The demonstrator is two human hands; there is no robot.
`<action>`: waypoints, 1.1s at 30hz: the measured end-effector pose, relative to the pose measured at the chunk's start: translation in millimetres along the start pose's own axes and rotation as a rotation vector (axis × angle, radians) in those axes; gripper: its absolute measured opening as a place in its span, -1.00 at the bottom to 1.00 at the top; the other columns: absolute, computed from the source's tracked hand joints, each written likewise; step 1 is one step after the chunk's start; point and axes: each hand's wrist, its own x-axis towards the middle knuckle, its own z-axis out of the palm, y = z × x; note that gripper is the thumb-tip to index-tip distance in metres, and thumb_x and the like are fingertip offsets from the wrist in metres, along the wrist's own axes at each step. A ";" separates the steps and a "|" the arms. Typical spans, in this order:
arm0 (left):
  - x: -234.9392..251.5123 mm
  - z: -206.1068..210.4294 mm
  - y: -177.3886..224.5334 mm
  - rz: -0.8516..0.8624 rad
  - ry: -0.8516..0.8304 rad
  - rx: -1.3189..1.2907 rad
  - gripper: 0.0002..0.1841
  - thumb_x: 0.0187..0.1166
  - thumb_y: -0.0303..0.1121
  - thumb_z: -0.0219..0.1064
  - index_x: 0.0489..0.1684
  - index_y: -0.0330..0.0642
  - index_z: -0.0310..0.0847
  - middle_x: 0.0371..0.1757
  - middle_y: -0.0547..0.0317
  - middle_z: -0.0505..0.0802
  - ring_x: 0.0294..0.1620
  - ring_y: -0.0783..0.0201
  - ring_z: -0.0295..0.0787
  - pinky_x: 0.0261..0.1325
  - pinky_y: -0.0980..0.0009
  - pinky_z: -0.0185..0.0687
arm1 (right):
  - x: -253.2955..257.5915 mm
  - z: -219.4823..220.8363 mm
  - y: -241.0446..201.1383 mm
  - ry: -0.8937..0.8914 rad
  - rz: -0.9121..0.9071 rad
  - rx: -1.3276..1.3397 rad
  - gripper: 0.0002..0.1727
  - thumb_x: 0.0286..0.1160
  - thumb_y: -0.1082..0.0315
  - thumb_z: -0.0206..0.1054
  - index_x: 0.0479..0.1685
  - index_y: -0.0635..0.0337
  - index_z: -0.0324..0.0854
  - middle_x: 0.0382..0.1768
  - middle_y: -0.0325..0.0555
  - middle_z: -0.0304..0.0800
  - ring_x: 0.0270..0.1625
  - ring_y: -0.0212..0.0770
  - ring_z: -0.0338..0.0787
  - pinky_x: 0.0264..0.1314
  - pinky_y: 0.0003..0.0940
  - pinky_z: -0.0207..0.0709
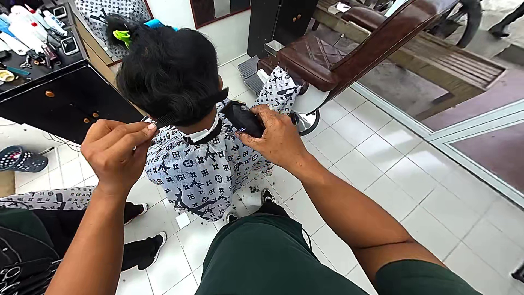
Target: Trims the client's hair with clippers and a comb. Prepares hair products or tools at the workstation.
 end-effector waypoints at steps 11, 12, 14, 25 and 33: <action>-7.7 7.7 0.3 0.131 0.045 0.023 -0.88 0.55 -0.55 0.40 -0.17 -0.27 0.88 -0.11 -0.05 0.94 -0.14 0.05 0.77 -0.03 0.21 0.51 | 4.5 28.3 -53.9 -0.007 -0.233 0.069 -0.44 0.26 0.11 0.62 0.14 0.35 0.68 -0.18 0.06 0.83 -0.25 -0.05 0.86 -0.30 -0.09 0.74; -7.2 2.3 1.6 0.086 0.083 -0.037 -0.91 0.56 -0.52 0.43 -0.14 -0.27 0.85 -0.09 -0.02 0.93 -0.04 0.10 0.79 0.09 0.22 0.58 | 3.6 32.1 -60.6 -0.050 -0.280 0.084 -0.43 0.27 0.09 0.61 0.16 0.34 0.69 -0.15 0.05 0.82 -0.23 -0.06 0.86 -0.29 -0.11 0.74; -7.5 -18.9 1.5 -0.102 0.216 -0.167 -0.84 0.57 -0.42 0.47 0.03 -0.12 0.76 0.05 0.25 0.86 0.17 0.33 0.75 0.29 0.33 0.60 | 0.3 32.0 -59.5 -0.144 -0.330 0.126 -0.43 0.30 0.11 0.60 0.21 0.33 0.69 -0.09 0.05 0.84 -0.17 -0.08 0.87 -0.20 -0.13 0.76; -47.6 28.0 -22.4 -0.331 -0.310 -0.200 -0.84 0.46 -0.45 0.52 -0.12 -0.35 0.85 -0.20 -0.13 0.87 -0.14 0.05 0.77 0.06 0.10 0.64 | 7.9 -24.5 11.6 -0.009 0.175 0.015 -0.48 0.39 0.04 0.56 0.17 0.23 0.63 -0.25 -0.04 0.83 -0.25 -0.17 0.83 -0.15 -0.12 0.69; 6.3 -6.1 -14.2 -0.442 -0.134 -0.169 -0.66 0.45 -0.28 0.56 0.05 -0.35 0.80 -0.02 -0.10 0.85 0.03 0.34 0.68 0.23 0.41 0.49 | 15.5 -43.7 -18.7 -0.114 0.097 -0.076 -0.47 0.38 0.01 0.55 0.16 0.22 0.64 -0.30 -0.08 0.79 -0.27 -0.14 0.78 -0.20 -0.08 0.61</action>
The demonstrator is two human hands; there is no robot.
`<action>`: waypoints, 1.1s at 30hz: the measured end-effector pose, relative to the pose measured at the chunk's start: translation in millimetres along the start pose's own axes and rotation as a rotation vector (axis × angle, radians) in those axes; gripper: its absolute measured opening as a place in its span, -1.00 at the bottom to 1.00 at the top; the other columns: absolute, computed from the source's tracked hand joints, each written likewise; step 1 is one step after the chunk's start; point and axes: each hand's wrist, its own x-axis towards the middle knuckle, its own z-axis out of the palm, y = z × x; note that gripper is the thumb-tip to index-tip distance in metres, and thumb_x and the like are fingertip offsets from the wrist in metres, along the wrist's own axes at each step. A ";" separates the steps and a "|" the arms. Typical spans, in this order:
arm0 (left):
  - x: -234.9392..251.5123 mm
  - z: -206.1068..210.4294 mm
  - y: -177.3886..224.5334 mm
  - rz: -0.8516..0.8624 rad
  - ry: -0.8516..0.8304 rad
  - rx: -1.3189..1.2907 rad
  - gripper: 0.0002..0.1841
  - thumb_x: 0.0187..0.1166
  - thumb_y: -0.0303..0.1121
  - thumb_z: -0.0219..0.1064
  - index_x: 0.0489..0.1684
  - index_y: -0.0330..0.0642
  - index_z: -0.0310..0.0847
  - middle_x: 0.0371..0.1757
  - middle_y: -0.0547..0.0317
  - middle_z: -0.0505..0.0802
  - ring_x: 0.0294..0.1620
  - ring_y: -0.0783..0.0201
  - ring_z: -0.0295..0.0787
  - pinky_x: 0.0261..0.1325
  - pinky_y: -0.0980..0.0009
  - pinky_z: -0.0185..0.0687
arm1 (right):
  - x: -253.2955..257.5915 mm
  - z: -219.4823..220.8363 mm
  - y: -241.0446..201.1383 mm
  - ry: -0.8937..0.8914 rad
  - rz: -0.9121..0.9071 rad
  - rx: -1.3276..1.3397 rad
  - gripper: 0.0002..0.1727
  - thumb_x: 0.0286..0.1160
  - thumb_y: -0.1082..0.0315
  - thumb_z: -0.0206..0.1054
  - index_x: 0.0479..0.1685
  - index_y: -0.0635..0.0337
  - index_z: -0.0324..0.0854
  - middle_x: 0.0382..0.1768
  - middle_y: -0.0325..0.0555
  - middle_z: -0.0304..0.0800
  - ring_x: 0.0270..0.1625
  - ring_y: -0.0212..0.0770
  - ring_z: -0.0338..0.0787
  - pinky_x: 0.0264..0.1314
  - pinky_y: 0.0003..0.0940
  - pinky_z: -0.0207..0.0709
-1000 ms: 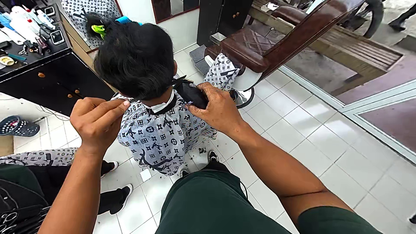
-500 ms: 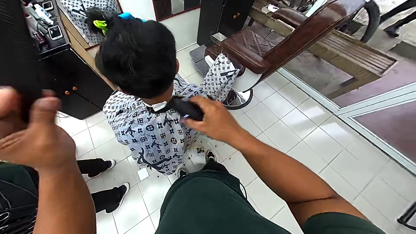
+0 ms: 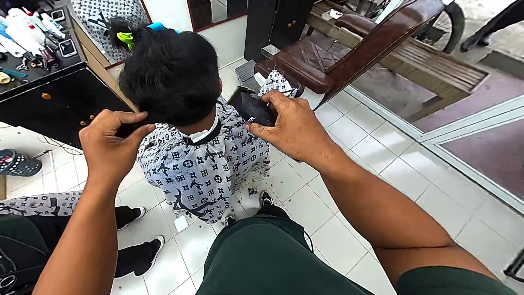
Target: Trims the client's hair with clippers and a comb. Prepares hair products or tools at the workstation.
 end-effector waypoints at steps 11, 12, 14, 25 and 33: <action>-4.3 -6.9 20.2 0.498 0.155 0.199 -0.91 0.55 -0.47 0.46 -0.19 -0.28 0.88 -0.13 -0.10 0.92 -0.12 0.02 0.73 0.06 0.12 0.40 | 9.4 -4.8 -15.9 -0.077 -0.046 -0.068 -0.49 0.39 -0.04 0.54 0.09 0.18 0.63 -0.35 -0.13 0.75 -0.31 -0.17 0.75 -0.25 -0.15 0.59; -4.9 -6.3 19.9 0.517 0.155 0.198 -0.91 0.55 -0.48 0.46 -0.19 -0.28 0.88 -0.14 -0.10 0.92 -0.12 0.02 0.73 0.06 0.12 0.40 | 9.9 -4.5 -16.9 -0.081 -0.052 -0.068 -0.49 0.39 -0.04 0.55 0.08 0.18 0.63 -0.34 -0.12 0.75 -0.30 -0.16 0.75 -0.26 -0.14 0.58; -5.9 -4.3 19.0 0.538 0.157 0.202 -0.92 0.54 -0.50 0.46 -0.19 -0.25 0.89 -0.14 -0.06 0.93 -0.12 0.04 0.74 0.06 0.13 0.41 | 10.1 -2.5 -22.4 -0.080 -0.082 -0.058 -0.49 0.37 -0.02 0.55 0.08 0.20 0.64 -0.33 -0.09 0.77 -0.29 -0.13 0.77 -0.24 -0.11 0.60; 3.0 -27.8 23.3 0.086 0.262 -0.353 -0.82 0.86 -0.06 0.03 0.15 0.28 0.52 -0.15 0.77 0.71 -0.25 0.75 0.61 -0.18 0.72 0.53 | -13.0 39.7 -18.7 -0.222 -0.319 0.228 -0.48 0.33 0.13 0.59 0.20 0.25 0.69 -0.13 -0.04 0.86 -0.15 -0.18 0.85 -0.09 -0.13 0.77; -33.0 45.1 28.1 0.207 -0.236 0.299 -0.72 0.71 -0.42 0.12 -0.04 -0.29 0.82 -0.23 -0.12 0.90 -0.29 -0.10 0.88 -0.31 -0.10 0.71 | -4.4 28.8 112.5 -0.018 0.233 0.231 -0.51 0.39 0.15 0.62 0.20 0.23 0.65 -0.23 -0.01 0.86 -0.29 -0.14 0.84 -0.16 -0.04 0.74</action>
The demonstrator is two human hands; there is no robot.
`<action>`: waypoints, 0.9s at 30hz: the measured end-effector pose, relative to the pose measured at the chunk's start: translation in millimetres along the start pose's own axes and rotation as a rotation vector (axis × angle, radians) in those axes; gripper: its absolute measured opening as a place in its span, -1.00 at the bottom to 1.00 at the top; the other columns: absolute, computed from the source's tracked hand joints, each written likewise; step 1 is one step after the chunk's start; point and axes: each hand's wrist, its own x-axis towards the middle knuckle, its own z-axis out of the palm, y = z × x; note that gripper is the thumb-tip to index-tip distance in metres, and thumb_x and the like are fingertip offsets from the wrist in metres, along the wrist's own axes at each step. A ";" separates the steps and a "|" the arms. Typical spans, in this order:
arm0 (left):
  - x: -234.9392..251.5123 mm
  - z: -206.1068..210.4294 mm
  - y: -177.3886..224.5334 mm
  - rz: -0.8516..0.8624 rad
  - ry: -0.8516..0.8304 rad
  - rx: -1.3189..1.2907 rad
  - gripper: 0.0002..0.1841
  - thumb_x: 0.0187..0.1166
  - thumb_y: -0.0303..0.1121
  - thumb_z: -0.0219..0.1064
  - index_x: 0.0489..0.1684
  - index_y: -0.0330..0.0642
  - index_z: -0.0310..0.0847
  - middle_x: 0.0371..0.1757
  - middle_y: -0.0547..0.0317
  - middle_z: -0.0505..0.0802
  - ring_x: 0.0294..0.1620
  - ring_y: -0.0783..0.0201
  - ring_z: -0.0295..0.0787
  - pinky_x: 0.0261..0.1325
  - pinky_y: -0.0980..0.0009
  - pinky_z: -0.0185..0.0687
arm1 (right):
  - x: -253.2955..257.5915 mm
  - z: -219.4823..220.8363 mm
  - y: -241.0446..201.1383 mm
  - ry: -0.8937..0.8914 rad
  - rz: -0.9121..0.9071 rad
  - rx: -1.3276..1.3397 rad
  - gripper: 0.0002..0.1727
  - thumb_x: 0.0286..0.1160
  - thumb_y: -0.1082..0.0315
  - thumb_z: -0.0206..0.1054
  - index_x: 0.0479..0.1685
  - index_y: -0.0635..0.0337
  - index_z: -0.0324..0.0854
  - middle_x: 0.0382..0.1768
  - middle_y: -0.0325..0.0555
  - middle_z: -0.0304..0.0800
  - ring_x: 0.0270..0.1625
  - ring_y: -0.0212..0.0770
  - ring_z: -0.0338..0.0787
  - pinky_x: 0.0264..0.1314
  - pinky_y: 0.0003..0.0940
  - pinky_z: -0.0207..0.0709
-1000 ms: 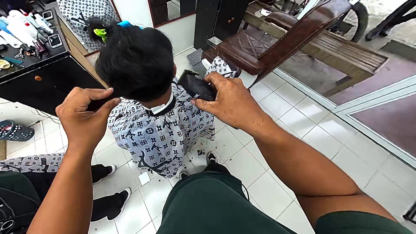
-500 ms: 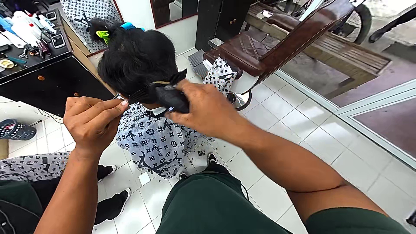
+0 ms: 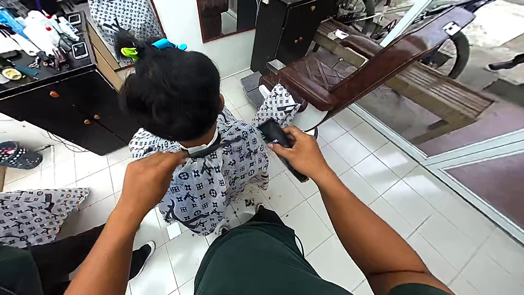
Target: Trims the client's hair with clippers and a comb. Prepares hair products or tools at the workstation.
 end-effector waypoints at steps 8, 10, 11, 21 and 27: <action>2.4 47.8 35.5 -0.306 0.053 -0.092 -0.70 0.72 -0.28 0.25 0.07 -0.32 0.80 -0.08 -0.15 0.89 -0.04 -0.12 0.84 0.05 -0.12 0.71 | 52.2 -18.0 -3.9 -0.047 -0.183 0.029 -0.52 0.39 0.15 0.60 0.19 0.22 0.63 -0.23 -0.04 0.86 -0.30 -0.21 0.84 -0.18 -0.12 0.73; -9.6 69.9 48.0 -0.422 0.130 -0.173 -0.68 0.63 -0.19 0.37 0.02 -0.29 0.83 -0.13 -0.06 0.89 -0.10 0.01 0.80 0.04 0.00 0.66 | 65.3 -21.8 -11.1 -0.072 -0.272 0.002 -0.51 0.40 0.13 0.59 0.20 0.21 0.63 -0.24 -0.05 0.86 -0.29 -0.20 0.84 -0.18 -0.13 0.73; -13.4 77.0 54.1 -0.498 0.185 -0.173 -0.68 0.56 -0.18 0.42 -0.02 -0.28 0.84 -0.18 -0.03 0.88 -0.14 0.05 0.79 0.02 0.03 0.66 | 71.3 -23.7 -14.8 -0.086 -0.313 -0.013 -0.50 0.39 0.12 0.59 0.20 0.21 0.63 -0.25 -0.04 0.86 -0.30 -0.19 0.83 -0.20 -0.12 0.72; 24.0 54.0 94.6 -0.466 0.599 0.167 -0.79 0.48 -0.40 0.55 -0.11 -0.38 0.82 -0.11 -0.11 0.91 -0.10 0.12 0.79 0.06 0.29 0.62 | 111.2 -37.7 -42.5 -0.318 -0.657 -0.147 -0.49 0.38 0.09 0.58 0.17 0.25 0.67 -0.21 0.00 0.83 -0.21 -0.10 0.81 -0.14 -0.10 0.67; 26.4 45.0 98.8 -0.246 0.606 0.461 -0.93 0.53 -0.49 0.47 -0.23 -0.28 0.87 -0.16 -0.07 0.94 -0.21 0.06 0.77 -0.09 0.25 0.56 | 133.1 -43.0 -49.7 -0.398 -0.783 -0.170 -0.49 0.37 0.04 0.54 0.13 0.26 0.67 -0.24 -0.01 0.82 -0.21 -0.10 0.82 -0.15 -0.09 0.66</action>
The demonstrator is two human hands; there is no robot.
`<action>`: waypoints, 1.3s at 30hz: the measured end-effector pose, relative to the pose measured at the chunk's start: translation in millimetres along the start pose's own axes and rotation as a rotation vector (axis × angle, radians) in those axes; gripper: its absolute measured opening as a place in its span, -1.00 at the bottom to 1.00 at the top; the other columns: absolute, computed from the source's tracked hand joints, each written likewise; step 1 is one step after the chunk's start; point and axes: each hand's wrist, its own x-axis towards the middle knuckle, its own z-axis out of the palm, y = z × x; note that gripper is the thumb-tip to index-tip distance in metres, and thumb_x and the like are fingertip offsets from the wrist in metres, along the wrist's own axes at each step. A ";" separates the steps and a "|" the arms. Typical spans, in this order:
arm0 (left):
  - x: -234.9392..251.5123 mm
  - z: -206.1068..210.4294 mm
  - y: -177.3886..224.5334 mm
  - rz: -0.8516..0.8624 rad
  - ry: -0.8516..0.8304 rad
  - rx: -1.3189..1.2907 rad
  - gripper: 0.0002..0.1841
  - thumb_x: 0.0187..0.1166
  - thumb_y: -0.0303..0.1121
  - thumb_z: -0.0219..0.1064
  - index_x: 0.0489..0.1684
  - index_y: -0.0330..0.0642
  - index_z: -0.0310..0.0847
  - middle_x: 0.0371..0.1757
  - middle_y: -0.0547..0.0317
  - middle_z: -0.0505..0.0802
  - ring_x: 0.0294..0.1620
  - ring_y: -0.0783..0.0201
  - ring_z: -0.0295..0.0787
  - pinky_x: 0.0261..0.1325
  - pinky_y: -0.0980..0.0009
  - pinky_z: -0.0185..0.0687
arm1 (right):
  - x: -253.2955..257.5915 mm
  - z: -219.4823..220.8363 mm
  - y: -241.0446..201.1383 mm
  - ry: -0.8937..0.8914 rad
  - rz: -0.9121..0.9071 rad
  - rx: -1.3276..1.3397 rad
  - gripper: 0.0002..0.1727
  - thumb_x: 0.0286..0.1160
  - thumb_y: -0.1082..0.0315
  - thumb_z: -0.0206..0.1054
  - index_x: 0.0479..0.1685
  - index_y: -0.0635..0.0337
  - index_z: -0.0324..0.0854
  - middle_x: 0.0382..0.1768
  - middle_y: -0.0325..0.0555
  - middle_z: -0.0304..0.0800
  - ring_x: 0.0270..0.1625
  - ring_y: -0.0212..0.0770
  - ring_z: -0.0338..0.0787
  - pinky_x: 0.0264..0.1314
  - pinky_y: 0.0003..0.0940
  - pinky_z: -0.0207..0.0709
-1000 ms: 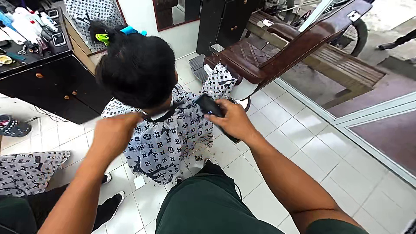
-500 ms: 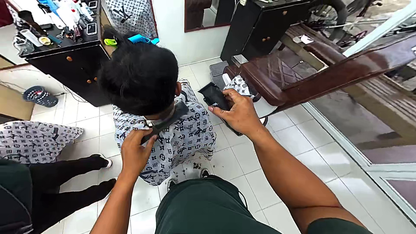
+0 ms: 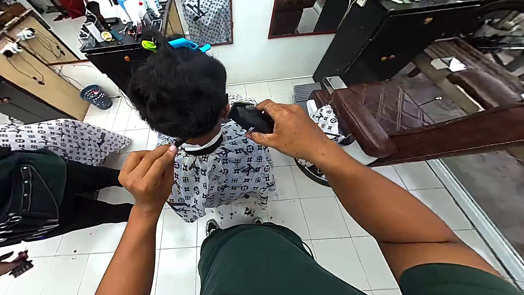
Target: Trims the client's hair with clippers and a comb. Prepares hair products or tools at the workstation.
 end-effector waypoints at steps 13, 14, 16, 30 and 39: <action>1.5 0.1 1.2 0.113 -0.015 0.022 -0.91 0.55 -0.52 0.42 -0.20 -0.23 0.88 -0.12 0.02 0.95 -0.21 0.11 0.73 -0.09 0.29 0.48 | 12.4 -2.8 -10.2 -0.071 -0.116 0.010 -0.45 0.37 0.02 0.53 0.18 0.26 0.67 -0.17 0.02 0.83 -0.16 -0.04 0.83 -0.12 -0.03 0.68; 0.9 0.9 0.7 0.124 -0.016 0.019 -0.91 0.56 -0.51 0.42 -0.21 -0.23 0.88 -0.12 0.02 0.95 -0.21 0.12 0.73 -0.09 0.29 0.47 | 12.5 1.8 -17.0 -0.064 -0.148 0.030 -0.46 0.34 0.04 0.55 0.15 0.27 0.67 -0.17 0.03 0.82 -0.17 -0.03 0.84 -0.13 -0.01 0.69; 1.6 1.3 -0.4 0.131 0.013 -0.017 -0.93 0.54 -0.50 0.45 -0.20 -0.23 0.87 -0.13 0.01 0.95 -0.19 0.12 0.75 -0.07 0.29 0.50 | 9.7 13.7 -34.6 -0.071 -0.237 0.066 -0.46 0.29 0.05 0.58 0.15 0.26 0.69 -0.16 0.03 0.83 -0.16 -0.02 0.85 -0.15 0.01 0.72; -47.3 10.5 28.4 -0.392 -0.511 -0.221 -0.72 0.57 -0.27 0.44 -0.01 -0.34 0.81 -0.10 -0.07 0.87 -0.05 0.12 0.76 0.11 0.15 0.64 | -17.9 58.8 77.3 0.058 0.281 0.310 -0.46 0.38 0.09 0.57 0.21 0.28 0.63 -0.23 0.05 0.84 -0.22 -0.04 0.83 -0.09 0.04 0.68; -41.8 13.8 38.0 -0.310 -0.205 0.085 -0.86 0.46 -0.40 0.55 -0.21 -0.31 0.87 -0.18 -0.07 0.93 -0.23 0.09 0.80 -0.09 0.25 0.61 | 1.6 53.6 58.5 0.012 0.065 0.210 -0.43 0.38 0.07 0.54 0.22 0.34 0.63 -0.10 0.13 0.83 -0.08 0.05 0.84 0.02 0.06 0.67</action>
